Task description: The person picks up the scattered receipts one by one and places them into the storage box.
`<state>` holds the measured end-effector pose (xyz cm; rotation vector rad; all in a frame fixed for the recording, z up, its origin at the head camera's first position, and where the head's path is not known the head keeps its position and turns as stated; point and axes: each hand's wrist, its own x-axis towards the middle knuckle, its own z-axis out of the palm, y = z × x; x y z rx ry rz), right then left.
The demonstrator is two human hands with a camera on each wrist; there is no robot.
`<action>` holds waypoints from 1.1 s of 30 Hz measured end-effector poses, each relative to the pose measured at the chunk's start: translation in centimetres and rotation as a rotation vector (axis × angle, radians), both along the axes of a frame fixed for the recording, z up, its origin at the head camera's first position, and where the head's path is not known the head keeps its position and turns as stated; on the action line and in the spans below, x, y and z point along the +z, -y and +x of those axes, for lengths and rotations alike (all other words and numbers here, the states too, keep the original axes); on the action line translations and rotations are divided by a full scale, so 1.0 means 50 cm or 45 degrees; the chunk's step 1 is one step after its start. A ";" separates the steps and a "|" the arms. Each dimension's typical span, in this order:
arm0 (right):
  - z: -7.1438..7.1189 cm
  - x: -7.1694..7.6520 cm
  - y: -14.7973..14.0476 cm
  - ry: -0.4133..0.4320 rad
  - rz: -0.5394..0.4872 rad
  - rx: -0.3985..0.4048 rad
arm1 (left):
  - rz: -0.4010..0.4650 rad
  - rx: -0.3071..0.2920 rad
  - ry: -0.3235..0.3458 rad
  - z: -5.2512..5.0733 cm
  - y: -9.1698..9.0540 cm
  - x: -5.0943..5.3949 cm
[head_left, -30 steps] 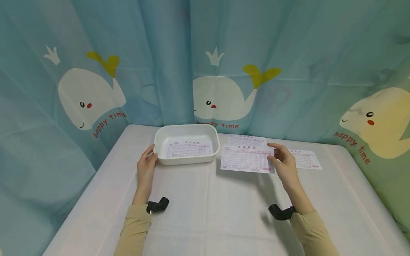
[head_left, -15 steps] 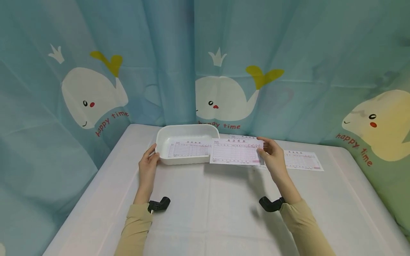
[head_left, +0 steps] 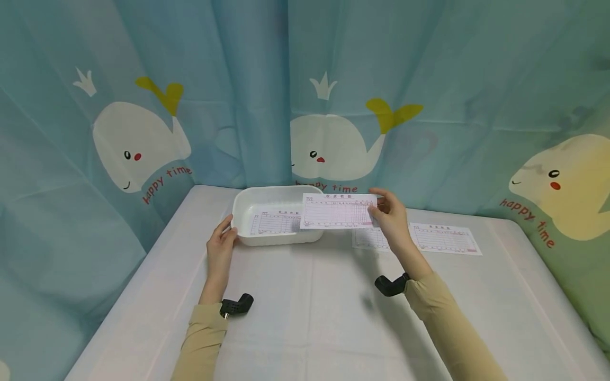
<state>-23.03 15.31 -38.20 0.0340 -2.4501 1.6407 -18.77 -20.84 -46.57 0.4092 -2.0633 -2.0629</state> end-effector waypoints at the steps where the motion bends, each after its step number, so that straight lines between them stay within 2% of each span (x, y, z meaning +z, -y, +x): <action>1: -0.004 0.002 0.005 -0.002 -0.002 0.009 | 0.002 0.002 0.000 -0.001 0.000 0.000; 9: -0.033 0.008 0.047 0.004 0.006 0.085 | 0.008 0.008 0.003 -0.003 0.000 -0.001; 17: -0.052 0.008 0.088 0.020 -0.018 0.091 | 0.018 -0.003 0.006 -0.001 0.000 0.000; 27: -0.072 -0.010 0.137 0.080 -0.030 0.072 | -0.001 -0.021 -0.001 -0.001 0.000 -0.003; 33: -0.087 -0.026 0.163 0.094 -0.007 0.076 | -0.003 0.013 -0.022 -0.001 0.001 -0.002</action>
